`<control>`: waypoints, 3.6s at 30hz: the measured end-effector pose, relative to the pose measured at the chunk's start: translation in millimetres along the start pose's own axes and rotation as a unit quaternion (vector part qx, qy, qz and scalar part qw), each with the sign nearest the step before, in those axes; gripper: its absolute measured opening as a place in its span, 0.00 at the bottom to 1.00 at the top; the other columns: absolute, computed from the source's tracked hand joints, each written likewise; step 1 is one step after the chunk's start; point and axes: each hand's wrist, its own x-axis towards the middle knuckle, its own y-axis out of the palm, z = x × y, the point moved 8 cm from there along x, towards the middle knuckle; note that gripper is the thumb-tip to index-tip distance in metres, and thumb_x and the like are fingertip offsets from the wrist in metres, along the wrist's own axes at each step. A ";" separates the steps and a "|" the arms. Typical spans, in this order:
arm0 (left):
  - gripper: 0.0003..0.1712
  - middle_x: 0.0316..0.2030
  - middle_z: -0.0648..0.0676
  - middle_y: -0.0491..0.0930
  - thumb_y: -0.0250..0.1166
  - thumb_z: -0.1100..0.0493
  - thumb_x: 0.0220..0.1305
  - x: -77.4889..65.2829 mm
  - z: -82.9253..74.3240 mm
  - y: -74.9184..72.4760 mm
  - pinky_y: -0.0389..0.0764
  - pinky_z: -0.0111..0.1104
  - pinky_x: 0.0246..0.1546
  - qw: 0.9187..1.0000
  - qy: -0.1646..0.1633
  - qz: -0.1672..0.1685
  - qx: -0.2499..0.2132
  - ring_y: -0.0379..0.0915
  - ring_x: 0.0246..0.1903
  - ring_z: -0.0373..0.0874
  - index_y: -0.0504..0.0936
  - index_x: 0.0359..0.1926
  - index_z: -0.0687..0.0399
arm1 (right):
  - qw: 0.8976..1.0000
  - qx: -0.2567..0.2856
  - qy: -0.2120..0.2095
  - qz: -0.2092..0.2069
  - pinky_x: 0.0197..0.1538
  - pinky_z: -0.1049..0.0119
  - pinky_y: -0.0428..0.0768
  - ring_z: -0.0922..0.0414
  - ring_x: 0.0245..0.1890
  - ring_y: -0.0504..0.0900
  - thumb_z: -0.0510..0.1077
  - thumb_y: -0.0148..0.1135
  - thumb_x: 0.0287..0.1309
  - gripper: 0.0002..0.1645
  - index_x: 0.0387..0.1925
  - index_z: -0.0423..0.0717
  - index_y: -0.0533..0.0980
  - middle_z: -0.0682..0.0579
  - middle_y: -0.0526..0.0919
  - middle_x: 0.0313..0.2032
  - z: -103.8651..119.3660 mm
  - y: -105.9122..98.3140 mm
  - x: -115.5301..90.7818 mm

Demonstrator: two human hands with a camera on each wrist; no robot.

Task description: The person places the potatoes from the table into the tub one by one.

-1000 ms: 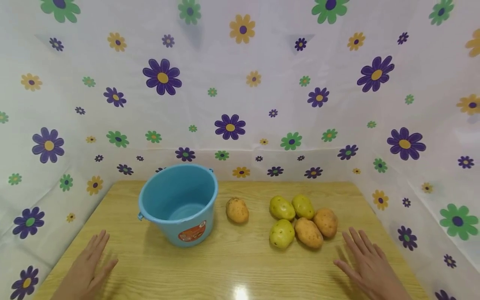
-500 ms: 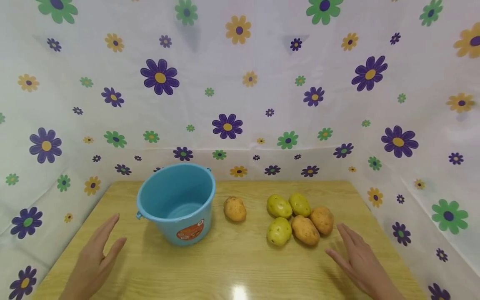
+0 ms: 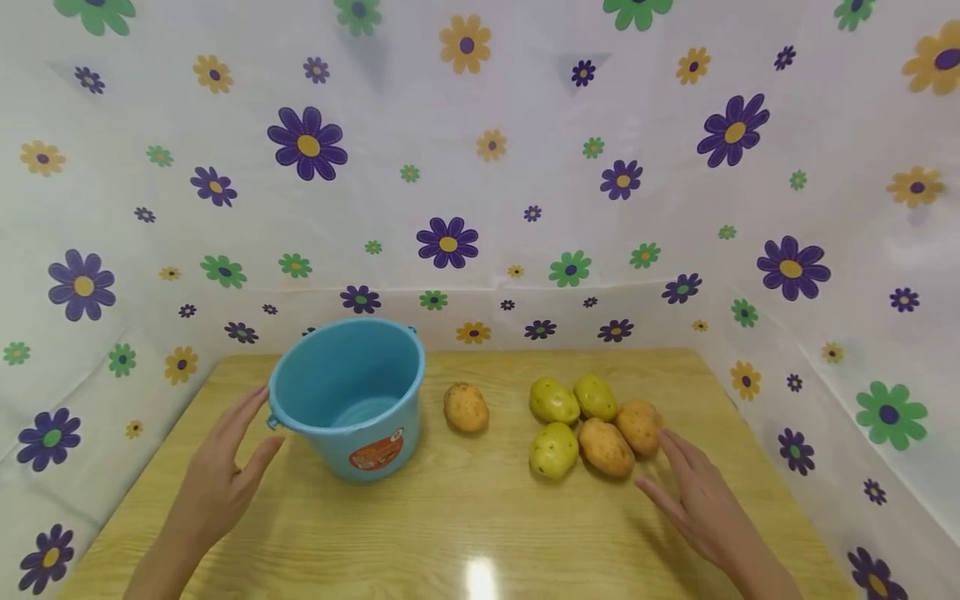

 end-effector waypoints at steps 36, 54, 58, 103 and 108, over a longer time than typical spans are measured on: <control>0.19 0.68 0.66 0.70 0.75 0.65 0.61 7.9 -7.3 25.2 0.72 0.68 0.57 0.999 0.030 0.021 0.020 0.51 0.74 0.73 0.81 0.51 0.59 | 0.995 0.026 0.089 -0.020 0.58 0.27 0.74 0.23 0.57 0.73 0.52 0.68 0.69 0.40 0.64 0.22 0.67 0.20 0.70 0.60 11.6 35.2 24.8; 0.20 0.67 0.66 0.71 0.77 0.66 0.59 7.5 -8.8 25.4 0.74 0.66 0.55 0.999 0.042 0.014 0.026 0.53 0.73 0.75 0.80 0.50 0.59 | 0.990 -0.027 0.132 -0.042 0.47 0.32 0.81 0.24 0.45 0.80 0.49 0.73 0.63 0.40 0.60 0.20 0.70 0.21 0.75 0.50 20.0 50.7 30.5; 0.20 0.66 0.66 0.71 0.77 0.66 0.58 7.4 -9.6 24.4 0.74 0.66 0.55 0.999 0.044 0.011 0.025 0.54 0.72 0.76 0.81 0.50 0.59 | 0.990 -0.033 0.130 -0.051 0.45 0.32 0.82 0.25 0.43 0.81 0.48 0.74 0.63 0.39 0.59 0.20 0.70 0.22 0.76 0.48 20.2 51.1 31.1; 0.20 0.68 0.64 0.70 0.78 0.66 0.58 -11.9 -22.2 22.8 0.77 0.63 0.53 0.998 0.048 0.035 0.009 0.53 0.73 0.73 0.80 0.49 0.55 | 0.983 0.056 0.154 -0.082 0.26 0.68 0.82 0.46 0.33 0.84 0.47 0.72 0.62 0.38 0.60 0.21 0.70 0.29 0.83 0.41 32.7 3.8 33.2; 0.20 0.69 0.62 0.70 0.77 0.65 0.59 -18.4 -31.8 23.9 0.78 0.62 0.52 0.998 0.046 0.046 0.010 0.53 0.74 0.72 0.80 0.49 0.52 | 0.981 0.066 0.155 -0.096 0.27 0.70 0.81 0.44 0.35 0.85 0.49 0.72 0.62 0.39 0.62 0.23 0.70 0.29 0.83 0.44 42.9 -6.5 33.6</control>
